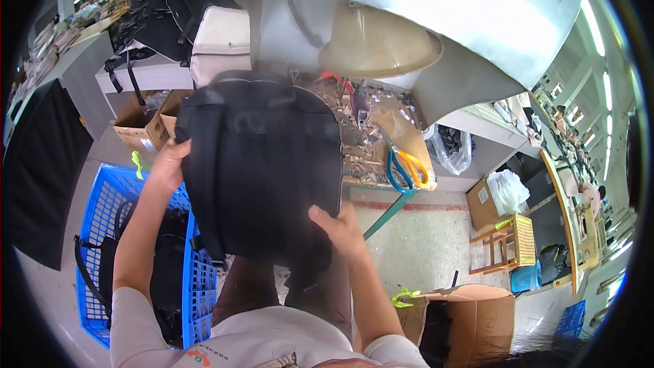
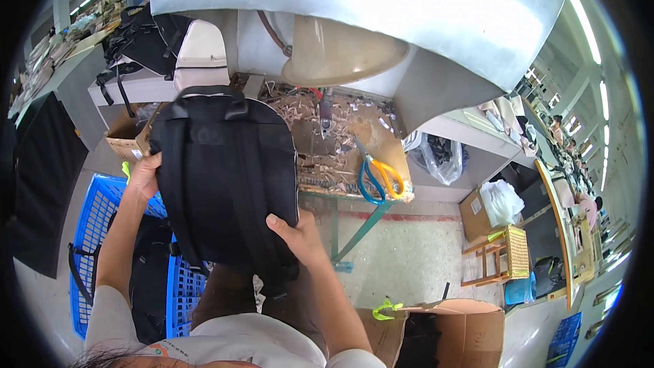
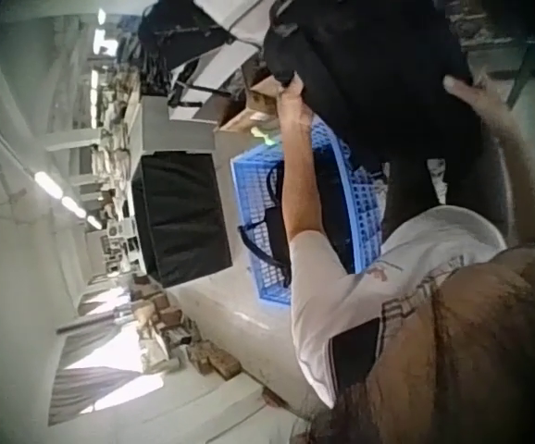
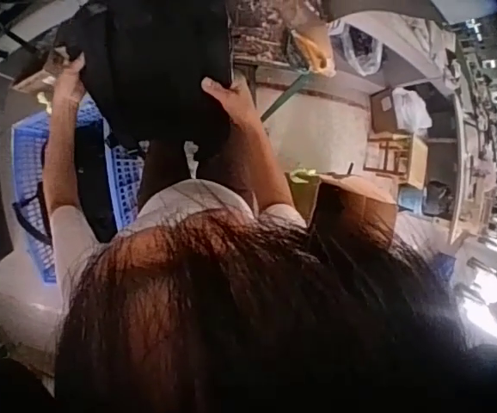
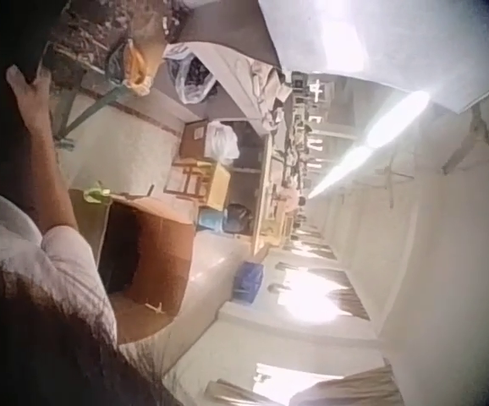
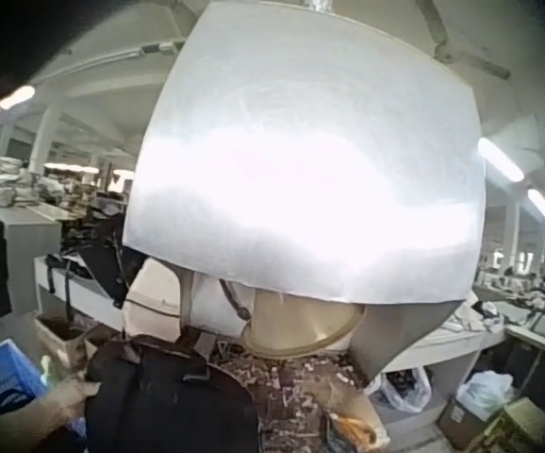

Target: Trimming excess threads and finishing backpack components using scissors in a manufacturing setting.

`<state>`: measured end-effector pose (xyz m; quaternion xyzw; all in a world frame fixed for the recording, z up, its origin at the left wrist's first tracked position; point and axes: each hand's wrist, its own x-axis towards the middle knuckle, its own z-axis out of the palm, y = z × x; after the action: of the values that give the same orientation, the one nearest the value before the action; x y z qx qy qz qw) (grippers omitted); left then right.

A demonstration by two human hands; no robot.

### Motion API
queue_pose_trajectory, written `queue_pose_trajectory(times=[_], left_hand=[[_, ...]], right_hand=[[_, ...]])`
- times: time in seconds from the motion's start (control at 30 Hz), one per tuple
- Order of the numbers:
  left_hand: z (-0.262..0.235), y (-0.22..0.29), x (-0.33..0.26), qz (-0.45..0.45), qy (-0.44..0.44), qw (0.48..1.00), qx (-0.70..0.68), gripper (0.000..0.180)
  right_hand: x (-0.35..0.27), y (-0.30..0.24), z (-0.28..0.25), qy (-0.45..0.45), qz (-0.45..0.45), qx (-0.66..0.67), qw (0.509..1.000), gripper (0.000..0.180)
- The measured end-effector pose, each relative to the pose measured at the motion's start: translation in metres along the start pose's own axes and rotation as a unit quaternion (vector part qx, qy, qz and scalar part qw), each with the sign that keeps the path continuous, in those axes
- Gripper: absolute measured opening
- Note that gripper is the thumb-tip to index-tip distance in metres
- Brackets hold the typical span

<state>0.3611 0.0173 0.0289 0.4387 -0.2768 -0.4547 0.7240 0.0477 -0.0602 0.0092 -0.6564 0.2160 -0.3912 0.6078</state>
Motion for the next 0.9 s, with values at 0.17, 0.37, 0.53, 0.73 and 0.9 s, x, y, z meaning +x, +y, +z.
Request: queue_pose_trajectory(times=[0.17,0.37,0.53,0.73,0.9], left_hand=[[0.018,-0.013,0.039,-0.136,-0.003,0.990,-0.024,0.033],[0.033,-0.020,0.061,-0.162,0.000,0.987,0.025,0.031],[0.044,-0.018,0.067,-0.176,-0.003,0.984,0.029,0.029],[0.037,-0.016,0.067,-0.213,-0.019,0.976,0.033,0.032],[0.021,0.005,0.013,-0.103,-0.082,0.985,0.115,0.050]], right_hand=[[0.010,0.008,-0.004,0.098,0.040,0.008,0.994,0.026],[0.019,0.012,-0.014,0.134,0.047,0.003,0.990,0.025],[0.028,0.011,-0.020,0.145,0.012,0.012,0.989,0.026],[0.013,0.009,-0.015,0.150,0.040,0.006,0.988,0.027],[-0.025,0.018,-0.010,0.098,0.172,0.135,0.971,0.027]])
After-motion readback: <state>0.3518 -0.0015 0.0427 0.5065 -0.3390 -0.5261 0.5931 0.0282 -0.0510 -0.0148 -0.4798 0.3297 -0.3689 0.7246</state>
